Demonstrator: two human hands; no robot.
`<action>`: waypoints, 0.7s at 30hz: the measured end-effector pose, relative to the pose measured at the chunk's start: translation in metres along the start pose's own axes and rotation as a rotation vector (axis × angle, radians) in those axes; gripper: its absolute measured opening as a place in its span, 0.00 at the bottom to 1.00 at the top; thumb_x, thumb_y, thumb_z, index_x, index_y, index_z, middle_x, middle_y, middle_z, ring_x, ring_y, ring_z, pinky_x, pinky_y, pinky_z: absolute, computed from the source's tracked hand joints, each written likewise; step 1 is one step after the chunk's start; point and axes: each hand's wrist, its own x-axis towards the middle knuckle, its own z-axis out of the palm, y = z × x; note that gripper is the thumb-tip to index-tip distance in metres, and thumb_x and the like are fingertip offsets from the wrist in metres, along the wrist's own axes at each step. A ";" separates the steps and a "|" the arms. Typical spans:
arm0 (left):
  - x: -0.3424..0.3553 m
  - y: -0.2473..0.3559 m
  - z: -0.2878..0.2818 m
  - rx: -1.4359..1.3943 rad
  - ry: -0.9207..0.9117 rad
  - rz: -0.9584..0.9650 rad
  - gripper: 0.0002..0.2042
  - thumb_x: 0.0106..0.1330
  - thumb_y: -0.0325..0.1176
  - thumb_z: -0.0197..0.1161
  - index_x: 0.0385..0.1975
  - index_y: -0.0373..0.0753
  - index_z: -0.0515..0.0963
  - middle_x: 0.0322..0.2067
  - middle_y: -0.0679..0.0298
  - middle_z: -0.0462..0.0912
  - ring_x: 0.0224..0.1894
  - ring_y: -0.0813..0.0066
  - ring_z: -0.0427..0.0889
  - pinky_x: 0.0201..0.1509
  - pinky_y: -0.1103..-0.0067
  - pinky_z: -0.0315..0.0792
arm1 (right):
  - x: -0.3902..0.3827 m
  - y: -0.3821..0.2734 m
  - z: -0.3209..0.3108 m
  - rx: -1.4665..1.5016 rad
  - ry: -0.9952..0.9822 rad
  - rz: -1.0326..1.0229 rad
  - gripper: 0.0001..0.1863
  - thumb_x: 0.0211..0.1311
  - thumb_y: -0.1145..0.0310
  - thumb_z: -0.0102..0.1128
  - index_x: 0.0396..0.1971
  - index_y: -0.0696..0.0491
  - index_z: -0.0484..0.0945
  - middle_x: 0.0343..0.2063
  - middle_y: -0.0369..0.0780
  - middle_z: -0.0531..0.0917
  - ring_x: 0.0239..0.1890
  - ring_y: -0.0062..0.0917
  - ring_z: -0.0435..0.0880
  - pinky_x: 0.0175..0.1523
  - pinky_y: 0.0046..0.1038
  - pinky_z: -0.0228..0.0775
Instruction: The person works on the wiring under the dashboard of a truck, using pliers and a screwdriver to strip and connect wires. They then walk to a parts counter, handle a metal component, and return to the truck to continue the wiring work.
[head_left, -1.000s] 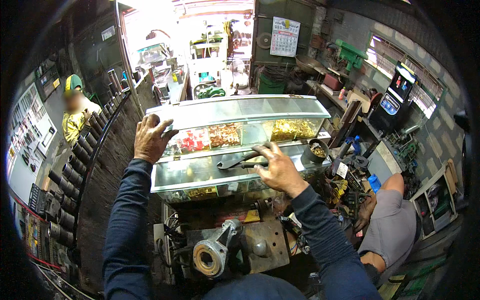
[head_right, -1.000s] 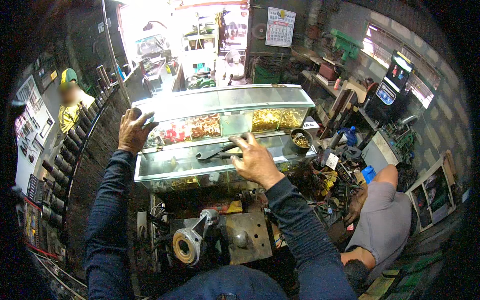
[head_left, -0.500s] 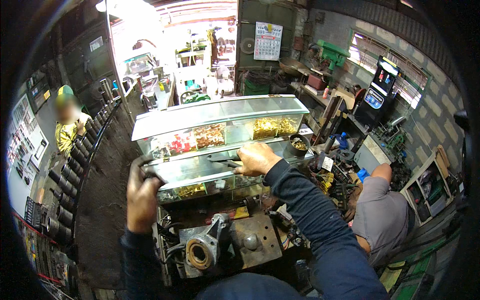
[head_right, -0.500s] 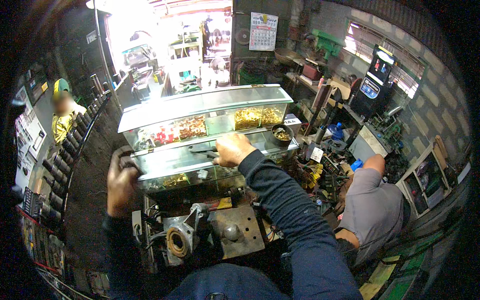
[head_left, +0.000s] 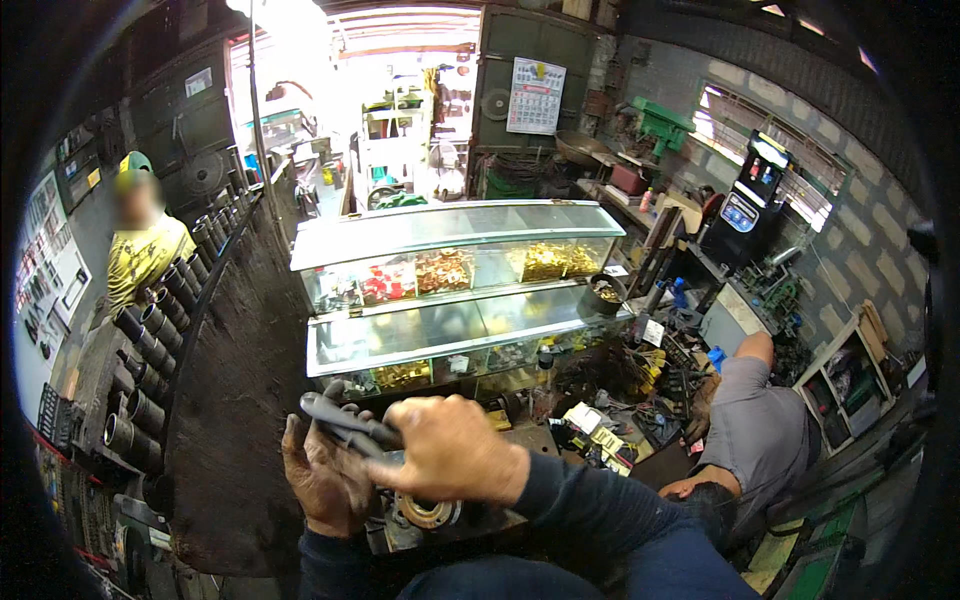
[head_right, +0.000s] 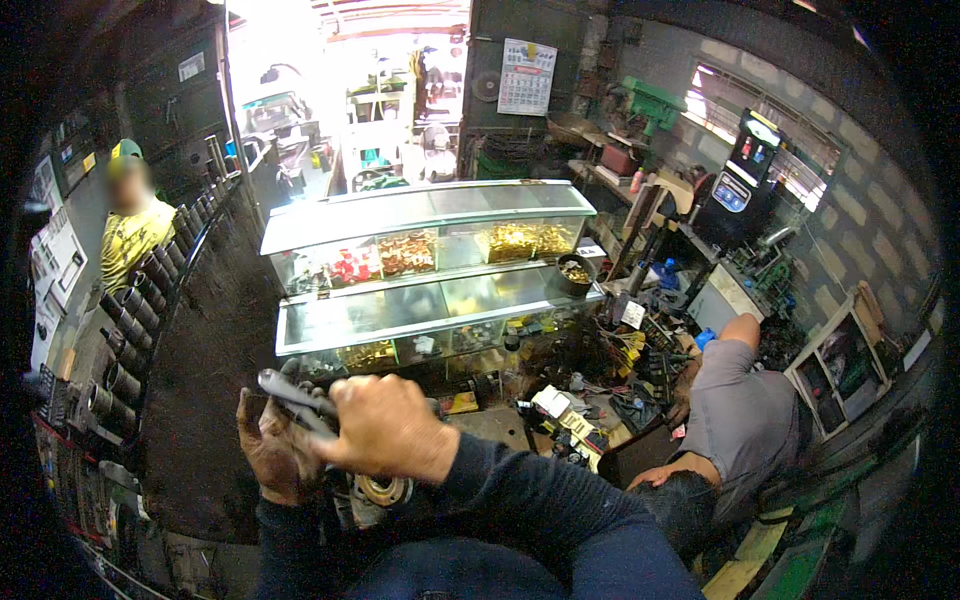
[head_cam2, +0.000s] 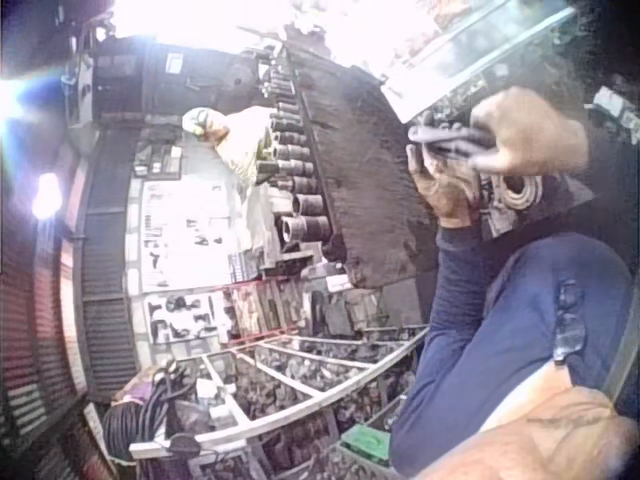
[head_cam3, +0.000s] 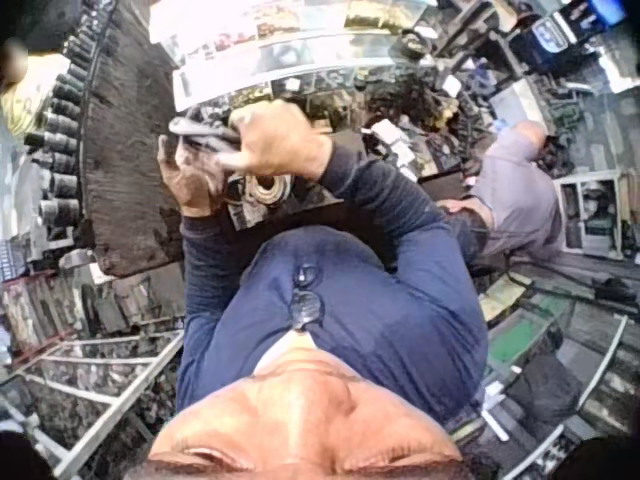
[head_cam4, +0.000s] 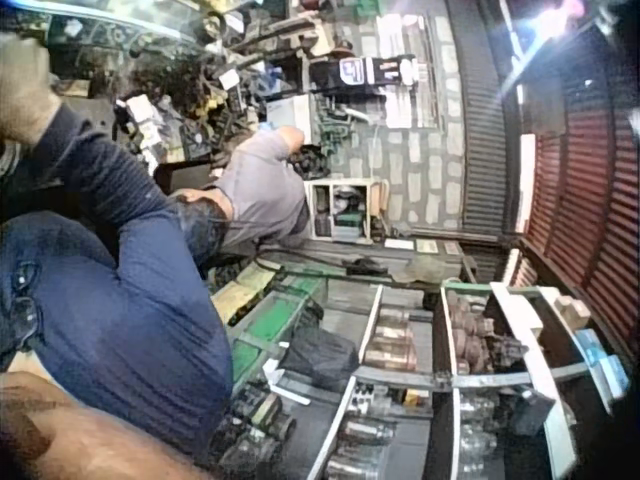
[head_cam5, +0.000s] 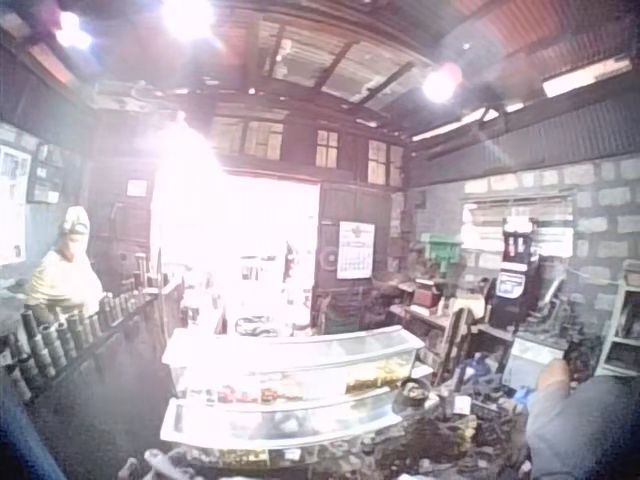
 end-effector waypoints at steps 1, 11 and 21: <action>-0.002 0.001 0.000 -0.009 -0.011 -0.070 0.27 0.77 0.55 0.51 0.58 0.34 0.73 0.45 0.56 0.78 0.47 0.64 0.80 0.54 0.69 0.78 | -0.003 -0.009 0.005 -0.034 0.021 -0.033 0.28 0.58 0.43 0.67 0.34 0.59 0.80 0.29 0.50 0.86 0.29 0.45 0.89 0.36 0.45 0.84; -0.036 -0.006 -0.009 0.188 0.093 -0.093 0.08 0.74 0.35 0.60 0.43 0.37 0.78 0.35 0.62 0.79 0.33 0.71 0.79 0.44 0.66 0.77 | -0.012 0.050 -0.024 1.017 0.288 0.105 0.13 0.62 0.80 0.53 0.46 0.59 0.78 0.43 0.41 0.83 0.49 0.25 0.82 0.52 0.30 0.78; -0.039 -0.025 0.066 0.438 0.123 -0.198 0.23 0.79 0.47 0.55 0.57 0.31 0.77 0.45 0.59 0.84 0.46 0.68 0.85 0.48 0.72 0.82 | -0.017 0.025 0.010 0.809 0.404 -0.329 0.24 0.58 0.85 0.48 0.54 0.55 0.79 0.46 0.51 0.86 0.54 0.43 0.86 0.74 0.43 0.63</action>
